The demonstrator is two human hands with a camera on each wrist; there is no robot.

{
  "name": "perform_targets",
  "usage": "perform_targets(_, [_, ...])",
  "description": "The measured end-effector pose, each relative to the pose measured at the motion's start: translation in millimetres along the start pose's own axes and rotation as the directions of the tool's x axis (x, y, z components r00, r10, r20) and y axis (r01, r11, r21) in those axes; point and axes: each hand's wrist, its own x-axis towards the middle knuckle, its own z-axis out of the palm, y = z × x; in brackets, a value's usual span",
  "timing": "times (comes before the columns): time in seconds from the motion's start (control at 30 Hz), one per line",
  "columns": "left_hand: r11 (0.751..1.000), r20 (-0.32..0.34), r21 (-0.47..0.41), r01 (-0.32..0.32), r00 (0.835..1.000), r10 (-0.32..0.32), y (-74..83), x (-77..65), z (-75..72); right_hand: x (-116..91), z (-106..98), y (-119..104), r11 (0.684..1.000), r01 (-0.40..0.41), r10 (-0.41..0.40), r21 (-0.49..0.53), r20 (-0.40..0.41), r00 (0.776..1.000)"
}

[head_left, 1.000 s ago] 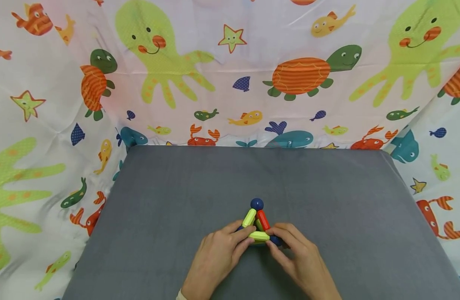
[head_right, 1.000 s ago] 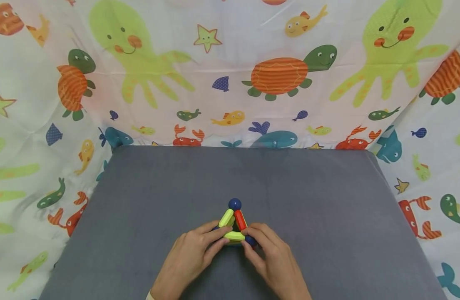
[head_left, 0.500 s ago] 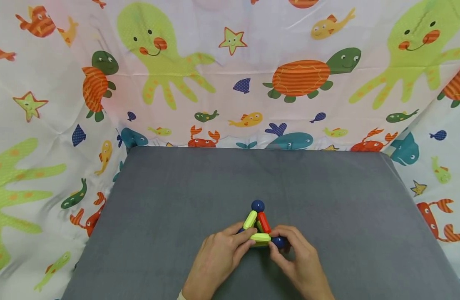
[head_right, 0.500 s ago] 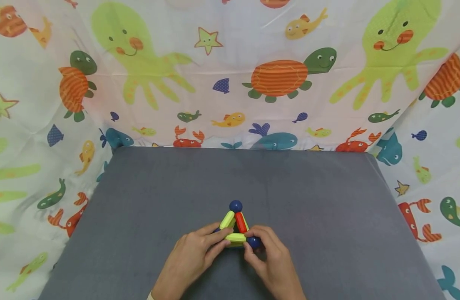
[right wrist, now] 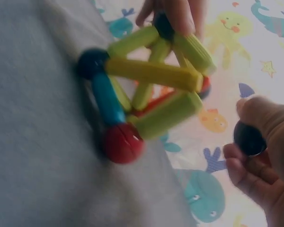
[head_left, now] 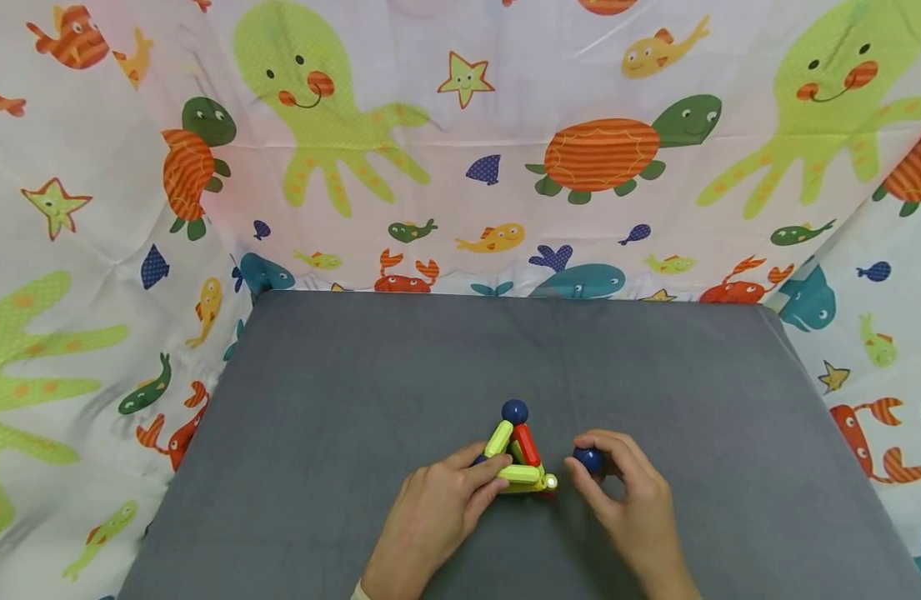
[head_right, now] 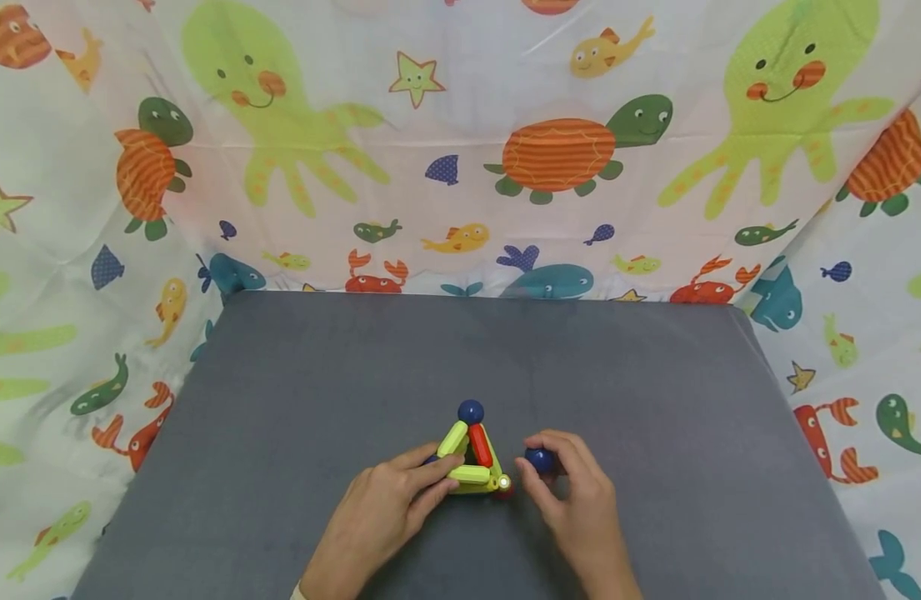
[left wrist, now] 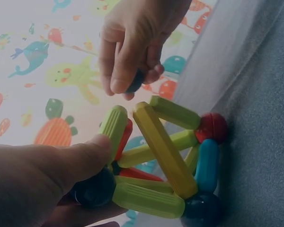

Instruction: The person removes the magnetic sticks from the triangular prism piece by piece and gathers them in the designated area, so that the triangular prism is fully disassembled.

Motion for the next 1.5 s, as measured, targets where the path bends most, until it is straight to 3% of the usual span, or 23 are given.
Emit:
perform_targets(0.13, [1.000,-0.018,0.015,0.008,1.000,-0.007,-1.5,-1.8,-2.6,18.1,-7.6,5.9,0.998,-0.048,0.051,-0.047,0.066,0.996])
perform_targets(0.23, [1.000,-0.024,0.019,0.014,1.000,-0.013,-2.1,-2.7,-4.3,35.2,-9.1,15.5,0.995,-0.039,0.049,-0.092,0.108,0.993])
perform_targets(0.37, [1.000,-0.027,0.025,0.013,1.000,-0.012,-2.1,-2.8,-4.9,61.2,-5.7,36.7,0.986,0.012,0.013,-0.164,0.156,0.988])
perform_targets(0.5, [1.000,-0.033,0.027,0.006,0.999,-0.005,-2.5,-2.5,-3.9,88.9,3.7,63.7,0.975,-0.007,0.056,-0.223,0.215,0.975])
perform_targets(0.87, [1.000,-0.003,0.003,0.027,1.000,-0.027,-3.6,-3.7,-3.9,152.5,31.6,127.3,0.902,-0.100,0.257,-0.420,0.338,0.905])
perform_targets(1.17, [1.000,0.008,-0.015,0.022,1.000,-0.022,-2.0,-3.3,-1.9,173.9,39.5,153.8,0.886,-0.117,0.305,-0.448,0.372,0.877])
perform_targets(1.5, [1.000,0.028,-0.017,0.025,0.999,-0.025,-0.6,-3.2,-1.3,174.0,39.5,155.4,0.867,-0.129,0.324,-0.481,0.347,0.880])
